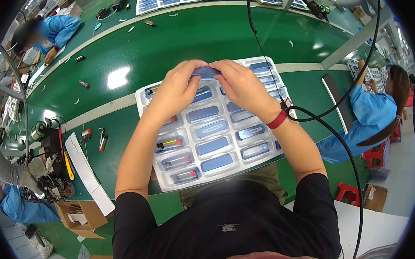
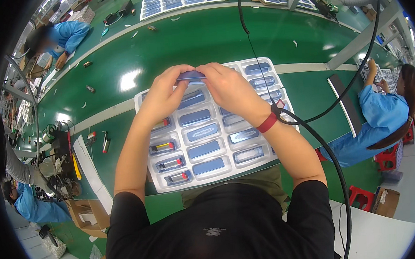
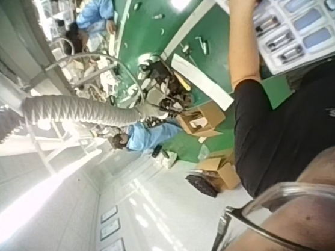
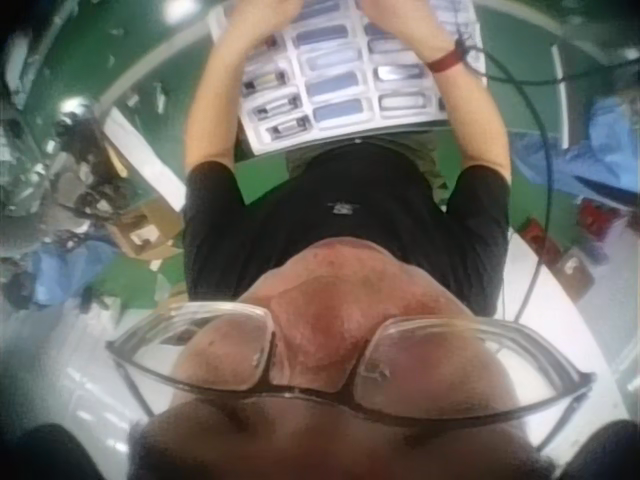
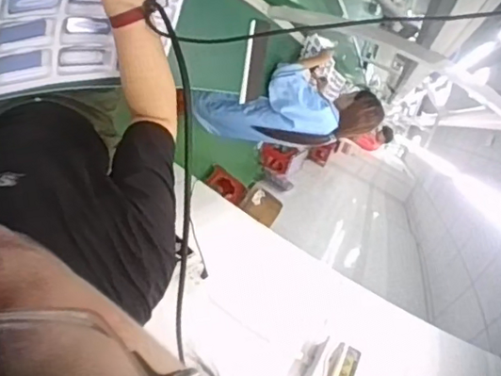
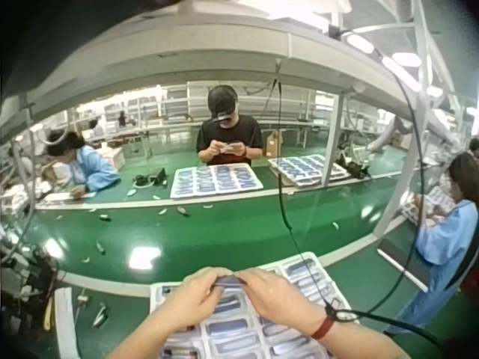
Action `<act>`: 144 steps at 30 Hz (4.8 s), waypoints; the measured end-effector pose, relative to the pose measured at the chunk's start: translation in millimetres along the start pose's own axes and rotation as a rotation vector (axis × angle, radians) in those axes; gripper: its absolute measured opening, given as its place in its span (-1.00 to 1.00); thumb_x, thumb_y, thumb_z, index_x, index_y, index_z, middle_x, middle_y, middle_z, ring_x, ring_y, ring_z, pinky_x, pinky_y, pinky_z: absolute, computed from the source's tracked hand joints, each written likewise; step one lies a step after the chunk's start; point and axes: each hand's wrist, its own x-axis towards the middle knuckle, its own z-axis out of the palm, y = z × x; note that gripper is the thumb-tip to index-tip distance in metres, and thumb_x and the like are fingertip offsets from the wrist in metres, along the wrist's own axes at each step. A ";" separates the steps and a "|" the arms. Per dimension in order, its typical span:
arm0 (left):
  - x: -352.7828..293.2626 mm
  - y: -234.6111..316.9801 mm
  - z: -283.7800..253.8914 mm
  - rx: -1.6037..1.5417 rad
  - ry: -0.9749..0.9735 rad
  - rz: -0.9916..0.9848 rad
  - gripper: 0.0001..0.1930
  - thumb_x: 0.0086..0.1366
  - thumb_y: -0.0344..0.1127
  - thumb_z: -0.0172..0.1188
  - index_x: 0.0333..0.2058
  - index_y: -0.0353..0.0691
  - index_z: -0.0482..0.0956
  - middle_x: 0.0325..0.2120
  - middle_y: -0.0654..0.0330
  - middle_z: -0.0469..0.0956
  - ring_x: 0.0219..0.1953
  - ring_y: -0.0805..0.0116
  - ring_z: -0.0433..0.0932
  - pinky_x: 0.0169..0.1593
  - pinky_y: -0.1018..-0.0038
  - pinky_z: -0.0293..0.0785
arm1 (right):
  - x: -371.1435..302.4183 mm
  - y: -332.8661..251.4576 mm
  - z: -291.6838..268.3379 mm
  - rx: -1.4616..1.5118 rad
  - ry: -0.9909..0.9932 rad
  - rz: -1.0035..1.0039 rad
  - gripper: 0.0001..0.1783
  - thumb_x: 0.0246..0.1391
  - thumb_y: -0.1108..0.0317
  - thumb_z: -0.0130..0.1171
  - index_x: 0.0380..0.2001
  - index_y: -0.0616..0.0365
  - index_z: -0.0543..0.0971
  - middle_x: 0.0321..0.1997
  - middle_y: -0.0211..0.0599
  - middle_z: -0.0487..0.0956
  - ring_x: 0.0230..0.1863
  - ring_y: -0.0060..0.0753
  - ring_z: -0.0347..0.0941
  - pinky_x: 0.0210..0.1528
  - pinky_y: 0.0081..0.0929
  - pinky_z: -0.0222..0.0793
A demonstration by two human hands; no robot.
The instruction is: Manually assembling small electronic components and batteries into plastic trays at a factory workbench.
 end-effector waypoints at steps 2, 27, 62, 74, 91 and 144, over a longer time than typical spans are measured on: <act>0.6 -0.5 -0.1 0.034 -0.001 0.002 -0.64 0.35 -0.50 0.13 0.11 -0.33 0.53 -0.06 -0.01 0.63 -0.07 0.15 0.65 0.02 0.36 0.55 | -0.6 1.9 4.1 0.008 0.012 0.015 -0.68 0.22 0.57 0.18 0.04 0.27 0.56 -0.08 -0.03 0.64 -0.15 0.00 0.64 -0.15 -0.28 0.57; 5.9 -12.9 5.3 -0.235 0.326 0.107 -0.69 0.30 -0.54 0.18 0.01 -0.31 0.66 -0.09 0.04 0.69 -0.11 0.23 0.68 -0.03 0.42 0.58 | 24.0 2.1 16.7 0.339 0.232 0.067 -0.73 0.18 0.54 0.23 -0.04 0.26 0.61 -0.14 -0.18 0.62 -0.22 -0.29 0.60 -0.17 -0.42 0.52; -4.3 13.3 0.0 -0.326 0.113 0.106 -0.46 0.20 -0.46 0.34 0.19 -0.27 0.52 -0.07 0.04 0.65 -0.25 0.29 0.71 -0.16 0.39 0.62 | 28.2 -41.6 -0.4 0.339 0.248 0.164 -0.75 0.03 0.50 0.33 -0.18 0.26 0.59 -0.18 -0.20 0.63 -0.21 -0.33 0.63 -0.12 -0.45 0.57; 5.6 -23.8 -35.3 -0.620 0.036 -0.187 -0.60 0.40 -0.38 0.29 0.16 -0.33 0.49 -0.07 0.17 0.63 -0.13 0.45 0.64 0.00 0.49 0.59 | 36.8 -11.1 12.3 0.277 0.011 0.066 -0.63 0.08 0.38 0.36 -0.03 0.22 0.62 -0.17 -0.14 0.64 -0.12 -0.13 0.60 -0.03 -0.30 0.52; -53.6 -253.0 -87.0 0.908 0.236 -0.811 -0.54 0.40 0.03 0.06 0.25 0.32 0.53 0.37 0.10 0.35 0.36 -0.11 0.30 0.36 -0.28 0.05 | 34.3 48.3 49.4 0.033 -0.439 -0.005 -0.77 0.09 0.49 0.20 -0.16 0.20 0.67 -0.05 -0.11 0.60 0.06 -0.01 0.51 0.14 -0.20 0.46; 5.2 -5.3 -30.0 -1.347 -0.169 -0.447 -0.57 0.51 -0.27 -0.16 0.25 -0.29 0.39 -0.16 0.00 0.59 -0.39 0.37 0.45 -0.24 0.45 0.40 | 17.2 -17.5 -18.5 1.321 0.247 0.458 -0.72 0.28 0.52 0.21 0.04 0.27 0.52 -0.16 -0.23 0.64 -0.13 -0.27 0.69 0.00 -0.34 0.62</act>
